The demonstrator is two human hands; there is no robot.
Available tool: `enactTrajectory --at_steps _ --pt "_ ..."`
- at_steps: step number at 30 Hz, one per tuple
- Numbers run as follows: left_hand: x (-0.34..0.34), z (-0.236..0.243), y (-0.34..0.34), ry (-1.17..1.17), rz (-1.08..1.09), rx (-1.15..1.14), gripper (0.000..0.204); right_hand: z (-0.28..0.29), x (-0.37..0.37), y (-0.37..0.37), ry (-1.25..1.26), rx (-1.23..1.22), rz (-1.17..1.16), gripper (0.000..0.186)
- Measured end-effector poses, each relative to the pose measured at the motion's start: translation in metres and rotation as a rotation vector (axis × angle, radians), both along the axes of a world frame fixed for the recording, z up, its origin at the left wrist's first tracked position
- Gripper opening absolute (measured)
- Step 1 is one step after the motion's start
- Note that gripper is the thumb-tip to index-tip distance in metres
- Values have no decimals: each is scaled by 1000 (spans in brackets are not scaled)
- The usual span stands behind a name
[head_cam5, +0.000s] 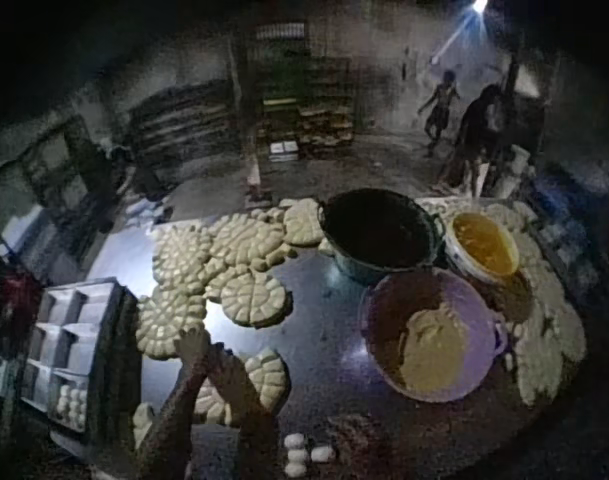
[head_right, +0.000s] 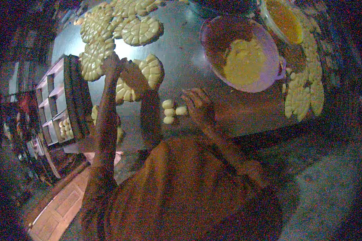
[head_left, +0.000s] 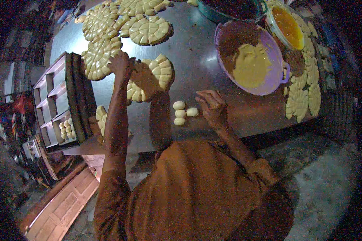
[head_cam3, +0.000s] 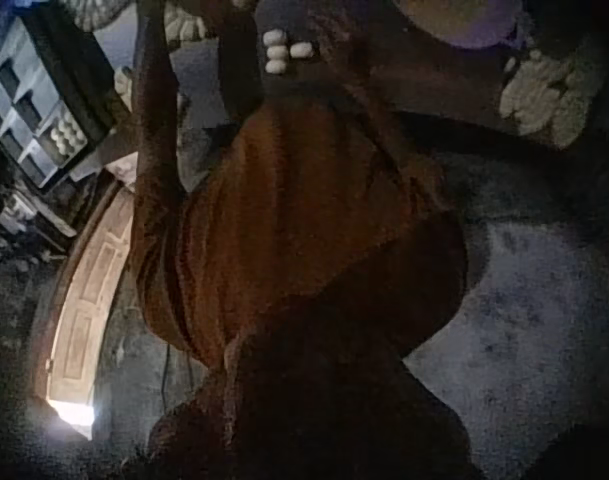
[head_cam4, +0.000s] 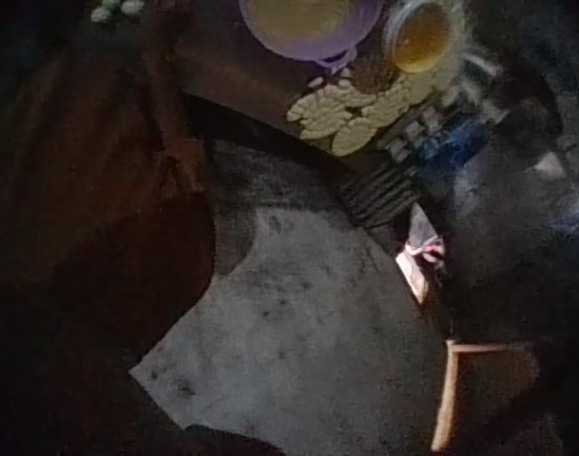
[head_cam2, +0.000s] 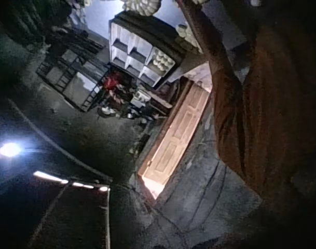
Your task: The person takes pieces of dough, dips them into a yellow mixture, forms them into small rounded shapes, and arranges them in baking pans.
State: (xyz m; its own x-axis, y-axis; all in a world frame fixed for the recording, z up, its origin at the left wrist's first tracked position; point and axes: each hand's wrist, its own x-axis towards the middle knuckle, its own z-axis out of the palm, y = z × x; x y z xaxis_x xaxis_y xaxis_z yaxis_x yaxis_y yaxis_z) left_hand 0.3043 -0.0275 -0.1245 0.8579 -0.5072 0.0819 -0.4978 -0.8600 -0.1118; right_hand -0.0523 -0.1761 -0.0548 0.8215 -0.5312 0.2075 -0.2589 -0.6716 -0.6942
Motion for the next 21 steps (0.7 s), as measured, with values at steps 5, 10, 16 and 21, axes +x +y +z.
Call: enactTrajectory --at_steps 5,10,16,21 --pt "19 2 -27 108 -66 -297 40 -1 4 -2 -5 -30 7 19" --pt "65 -28 -41 12 -93 -557 36 0 11 -3 -48 11 48 20" --pt "132 -47 -21 -341 -412 -437 36 4 1 -6 -24 -79 47 21" --pt "141 -4 -32 260 -405 -353 38 1 -6 -8 -8 87 -25 21"
